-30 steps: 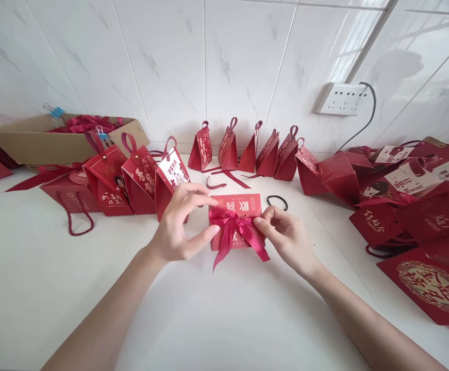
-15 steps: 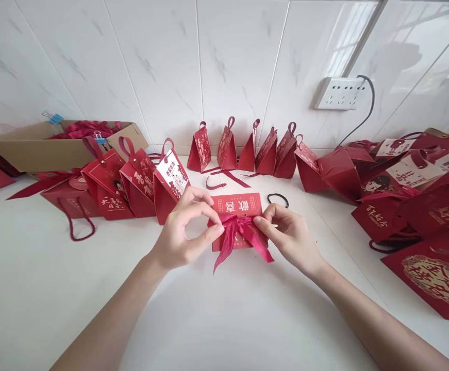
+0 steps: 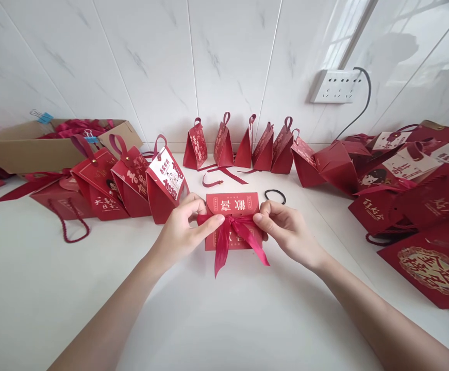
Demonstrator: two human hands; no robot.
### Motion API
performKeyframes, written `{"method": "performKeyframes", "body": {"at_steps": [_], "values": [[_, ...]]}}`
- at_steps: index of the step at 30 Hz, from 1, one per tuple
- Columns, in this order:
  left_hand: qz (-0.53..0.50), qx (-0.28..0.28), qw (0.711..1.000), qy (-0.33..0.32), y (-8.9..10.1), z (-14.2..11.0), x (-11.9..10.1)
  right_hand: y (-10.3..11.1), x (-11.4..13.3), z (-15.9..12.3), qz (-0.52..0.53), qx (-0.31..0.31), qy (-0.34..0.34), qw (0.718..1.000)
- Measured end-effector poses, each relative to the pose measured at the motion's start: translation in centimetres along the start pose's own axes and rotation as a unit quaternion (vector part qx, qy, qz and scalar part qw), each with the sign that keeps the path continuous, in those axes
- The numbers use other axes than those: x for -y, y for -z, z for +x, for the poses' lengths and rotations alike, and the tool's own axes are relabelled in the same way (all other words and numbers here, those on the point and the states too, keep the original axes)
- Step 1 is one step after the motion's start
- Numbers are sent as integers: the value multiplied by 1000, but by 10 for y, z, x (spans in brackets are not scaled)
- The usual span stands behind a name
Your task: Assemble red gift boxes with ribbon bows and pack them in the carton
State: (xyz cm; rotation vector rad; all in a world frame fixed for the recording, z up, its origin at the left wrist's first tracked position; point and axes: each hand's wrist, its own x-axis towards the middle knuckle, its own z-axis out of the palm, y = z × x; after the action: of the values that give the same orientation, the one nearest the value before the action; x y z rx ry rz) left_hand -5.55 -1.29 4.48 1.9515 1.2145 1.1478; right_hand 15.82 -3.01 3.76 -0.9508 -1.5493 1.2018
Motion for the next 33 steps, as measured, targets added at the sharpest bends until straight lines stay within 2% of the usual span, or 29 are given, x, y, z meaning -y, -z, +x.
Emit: {"method": "performKeyframes", "body": {"at_steps": [9, 20, 27, 33], "values": [[21, -40, 999, 27, -7, -1, -5, 4, 1, 2, 13, 19, -8, 1000], [6, -2, 999, 41, -4, -1, -3, 12, 0, 4, -25, 9, 0, 1000], [13, -27, 998, 60, -9, -1, -6, 12, 3, 3, -27, 26, -5, 999], [30, -42, 998, 46, -12, -2, -5, 14, 1, 3, -45, 35, -1, 998]]}}
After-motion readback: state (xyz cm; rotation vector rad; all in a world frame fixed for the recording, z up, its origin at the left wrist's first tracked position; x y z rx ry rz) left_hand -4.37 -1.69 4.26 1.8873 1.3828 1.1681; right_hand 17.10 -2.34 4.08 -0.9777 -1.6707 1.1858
